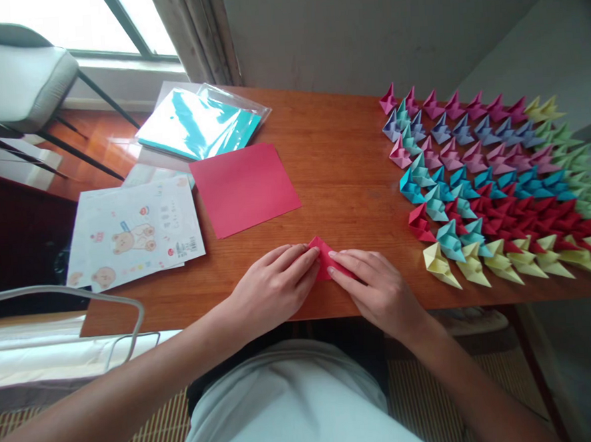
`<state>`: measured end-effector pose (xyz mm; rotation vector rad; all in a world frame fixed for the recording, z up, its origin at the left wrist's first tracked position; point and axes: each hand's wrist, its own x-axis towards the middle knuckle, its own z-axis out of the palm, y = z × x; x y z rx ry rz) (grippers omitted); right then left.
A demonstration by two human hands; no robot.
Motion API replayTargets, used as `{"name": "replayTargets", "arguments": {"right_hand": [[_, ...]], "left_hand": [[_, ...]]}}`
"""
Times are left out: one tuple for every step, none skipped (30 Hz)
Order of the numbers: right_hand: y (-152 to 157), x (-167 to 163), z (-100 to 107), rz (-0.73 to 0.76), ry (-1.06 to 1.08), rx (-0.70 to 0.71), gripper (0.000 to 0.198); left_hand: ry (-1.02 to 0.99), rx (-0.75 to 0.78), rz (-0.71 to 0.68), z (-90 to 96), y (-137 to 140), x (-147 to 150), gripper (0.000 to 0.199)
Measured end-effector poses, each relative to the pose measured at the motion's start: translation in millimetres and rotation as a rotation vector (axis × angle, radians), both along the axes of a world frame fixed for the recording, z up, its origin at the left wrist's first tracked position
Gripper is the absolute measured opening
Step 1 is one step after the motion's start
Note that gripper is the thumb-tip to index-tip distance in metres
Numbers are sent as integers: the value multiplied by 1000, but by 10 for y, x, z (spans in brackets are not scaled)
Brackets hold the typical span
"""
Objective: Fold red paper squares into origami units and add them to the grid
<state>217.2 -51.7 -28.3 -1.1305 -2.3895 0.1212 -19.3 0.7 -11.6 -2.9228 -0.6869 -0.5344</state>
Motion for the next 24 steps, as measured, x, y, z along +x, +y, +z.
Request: {"name": "replayTargets", "arguments": {"right_hand": [[0, -3, 6, -1, -1, -2, 32], [1, -6, 12, -3, -2, -2, 32], [1, -9, 18, -4, -2, -2, 32], [2, -12, 23, -5, -4, 0, 31], [2, -13, 27, -5, -6, 2, 31], [2, -14, 29, -4, -8, 4, 30], [2, -14, 30, -5, -10, 5, 30], [2, -13, 30, -6, -12, 5, 30], [1, -12, 29, -7, -14, 4, 30], [1, -11, 27, -10, -17, 3, 30], [0, -10, 25, -13, -20, 3, 30], [-1, -9, 24, -16, -24, 2, 30], [-2, -8, 23, -19, -27, 1, 29], [-3, -9, 24, -20, -30, 0, 29], [-3, -9, 25, -21, -30, 0, 29], [-4, -10, 26, -21, -30, 0, 29], [-5, -12, 28, -19, -30, 0, 30], [-5, -13, 30, -18, -30, 1, 30], [-5, -14, 31, -18, -30, 1, 30], [-5, -15, 32, -18, -32, 1, 30], [-4, -16, 31, -18, -34, -1, 30], [-3, -16, 29, -19, -35, -2, 30], [-2, -15, 26, -19, -35, -4, 30], [-1, -14, 22, -20, -34, -6, 31]], "left_hand": [[-2, 2, -4, -1, -1, 1, 26], [-6, 4, -9, -2, -1, 1, 25], [-9, 5, -15, -2, -1, 2, 25], [-12, 3, -21, -1, 0, 2, 25], [-13, -3, -25, 1, 2, 3, 26], [-14, -10, -29, 4, 5, 4, 26], [-15, -19, -31, 7, 7, 5, 27], [-14, -27, -32, 10, 9, 7, 28], [-11, -35, -31, 12, 10, 8, 29], [-6, -42, -30, 13, 11, 9, 29], [-1, -47, -30, 12, 11, 9, 29], [4, -51, -30, 10, 11, 9, 29], [8, -54, -30, 8, 11, 9, 29], [11, -53, -31, 5, 11, 7, 28], [9, -49, -31, 2, 11, 5, 28], [8, -45, -30, -1, 12, 3, 28], [7, -41, -30, -2, 13, 1, 28], [5, -39, -30, -2, 14, -2, 29], [3, -39, -31, -1, 15, -4, 29], [2, -41, -31, 1, 17, -5, 30], [1, -43, -32, 3, 18, -6, 30], [0, -44, -32, 5, 20, -6, 30], [-3, -42, -33, 6, 21, -5, 29], [-5, -40, -33, 7, 22, -3, 29]]}}
